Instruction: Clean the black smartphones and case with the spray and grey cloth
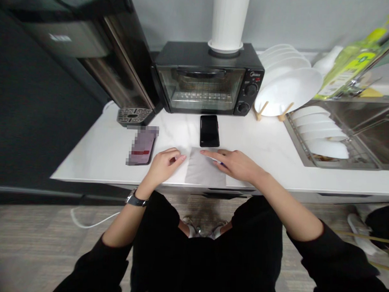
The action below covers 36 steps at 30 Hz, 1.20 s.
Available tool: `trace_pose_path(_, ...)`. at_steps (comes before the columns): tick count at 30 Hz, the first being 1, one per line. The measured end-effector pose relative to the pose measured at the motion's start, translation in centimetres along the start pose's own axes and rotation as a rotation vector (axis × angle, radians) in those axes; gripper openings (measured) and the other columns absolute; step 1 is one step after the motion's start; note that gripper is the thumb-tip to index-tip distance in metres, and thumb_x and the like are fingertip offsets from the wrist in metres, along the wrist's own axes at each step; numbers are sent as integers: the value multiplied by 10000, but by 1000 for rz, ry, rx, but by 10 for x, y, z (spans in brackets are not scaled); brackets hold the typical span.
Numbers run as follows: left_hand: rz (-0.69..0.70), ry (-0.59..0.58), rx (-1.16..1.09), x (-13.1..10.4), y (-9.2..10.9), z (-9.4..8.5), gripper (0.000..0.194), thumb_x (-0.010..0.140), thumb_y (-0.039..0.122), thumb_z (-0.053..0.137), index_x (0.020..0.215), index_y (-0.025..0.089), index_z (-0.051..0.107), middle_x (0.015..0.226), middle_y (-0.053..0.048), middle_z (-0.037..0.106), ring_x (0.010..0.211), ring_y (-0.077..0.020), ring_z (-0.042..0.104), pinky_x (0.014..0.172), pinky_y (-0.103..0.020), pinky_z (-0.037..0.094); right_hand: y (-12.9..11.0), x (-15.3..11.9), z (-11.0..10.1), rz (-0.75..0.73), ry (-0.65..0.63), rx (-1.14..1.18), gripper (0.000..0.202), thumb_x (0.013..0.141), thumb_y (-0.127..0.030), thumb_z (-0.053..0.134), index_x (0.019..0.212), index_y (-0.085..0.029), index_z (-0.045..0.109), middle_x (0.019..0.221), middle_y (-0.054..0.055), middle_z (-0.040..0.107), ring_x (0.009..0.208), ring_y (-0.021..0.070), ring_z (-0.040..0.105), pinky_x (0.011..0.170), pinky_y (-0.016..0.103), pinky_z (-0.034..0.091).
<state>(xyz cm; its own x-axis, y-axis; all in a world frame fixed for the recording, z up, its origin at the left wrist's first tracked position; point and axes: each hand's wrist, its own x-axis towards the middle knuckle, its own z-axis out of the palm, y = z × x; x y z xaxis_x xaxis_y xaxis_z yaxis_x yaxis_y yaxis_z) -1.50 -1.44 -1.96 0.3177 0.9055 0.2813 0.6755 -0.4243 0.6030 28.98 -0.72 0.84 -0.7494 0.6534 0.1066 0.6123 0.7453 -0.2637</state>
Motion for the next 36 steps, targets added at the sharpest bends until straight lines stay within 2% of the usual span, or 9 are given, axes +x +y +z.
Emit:
trace_pose_path(5, 1, -2, -5, 0, -1, 1, 422, 1038, 387, 582, 671, 206, 482, 713, 16, 512, 661, -143, 498, 661, -302, 328, 5, -2, 1, -29, 43, -17, 375, 1122, -361, 403, 1437, -250, 575, 1350, 100, 743, 876, 219, 769, 798, 373, 587)
trace_pose_path(7, 5, -1, -8, 0, -1, 1, 420, 1036, 387, 584, 671, 206, 484, 715, 16, 516, 661, -142, 499, 661, -302, 330, 7, -3, 1, -18, 54, -34, 381, 1123, -370, 396, 1444, -256, 566, 1334, 100, 749, 845, 213, 760, 770, 364, 575)
trace_pose_path(13, 2, 0, -4, 0, 0, 0, 428, 1037, 392, 581, 664, 206, 485, 719, 12, 529, 662, -142, 504, 656, -304, 330, 13, -5, 3, -14, 65, -116, 485, 1136, -398, 343, 1609, -306, 400, 1210, 91, 742, 766, 185, 712, 706, 326, 534)
trace_pose_path(15, 0, 1, -7, 0, 0, 0, 429, 1037, 392, 582, 663, 206, 482, 716, 14, 526, 658, -141, 502, 653, -304, 328, 15, -5, 4, -25, 64, -131, 467, 1139, -392, 341, 1589, -304, 429, 1187, 85, 742, 739, 175, 698, 701, 320, 526)
trace_pose_path(19, -5, 2, -9, 0, 0, 0, 424, 1034, 389, 587, 663, 207, 489, 713, 15, 523, 659, -142, 505, 652, -303, 333, 19, -5, 8, -32, 94, -149, 386, 1138, -387, 354, 1410, -257, 596, 1191, 90, 758, 715, 172, 695, 666, 314, 501)
trace_pose_path(23, -3, 1, -12, 0, 0, 0, 424, 1032, 388, 589, 663, 207, 486, 712, 15, 523, 661, -142, 506, 655, -302, 336, 20, -7, 9, -28, 106, -157, 410, 1135, -397, 370, 1486, -263, 534, 1177, 87, 759, 714, 174, 701, 661, 313, 502)
trace_pose_path(27, -5, 3, -16, 0, 0, 0, 420, 1034, 385, 588, 670, 205, 479, 714, 15, 521, 660, -140, 502, 654, -302, 330, 18, -7, 11, -33, 128, -106, 366, 1133, -390, 377, 1394, -250, 593, 1219, 91, 766, 783, 186, 733, 686, 316, 525)
trace_pose_path(30, -4, 1, -18, 0, 0, 0, 418, 1034, 386, 586, 672, 206, 481, 714, 15, 517, 665, -141, 505, 656, -303, 329, 17, -7, 13, -11, 142, -89, 391, 1127, -400, 392, 1444, -250, 565, 1275, 111, 753, 793, 190, 740, 699, 325, 540)
trace_pose_path(36, -6, 1, -16, 0, 0, 0, 419, 1038, 384, 581, 670, 207, 486, 723, 12, 533, 675, -145, 517, 660, -304, 338, 18, -5, 14, -14, 153, -68, 366, 1123, -396, 395, 1386, -257, 608, 1233, 102, 770, 772, 185, 737, 701, 326, 542)
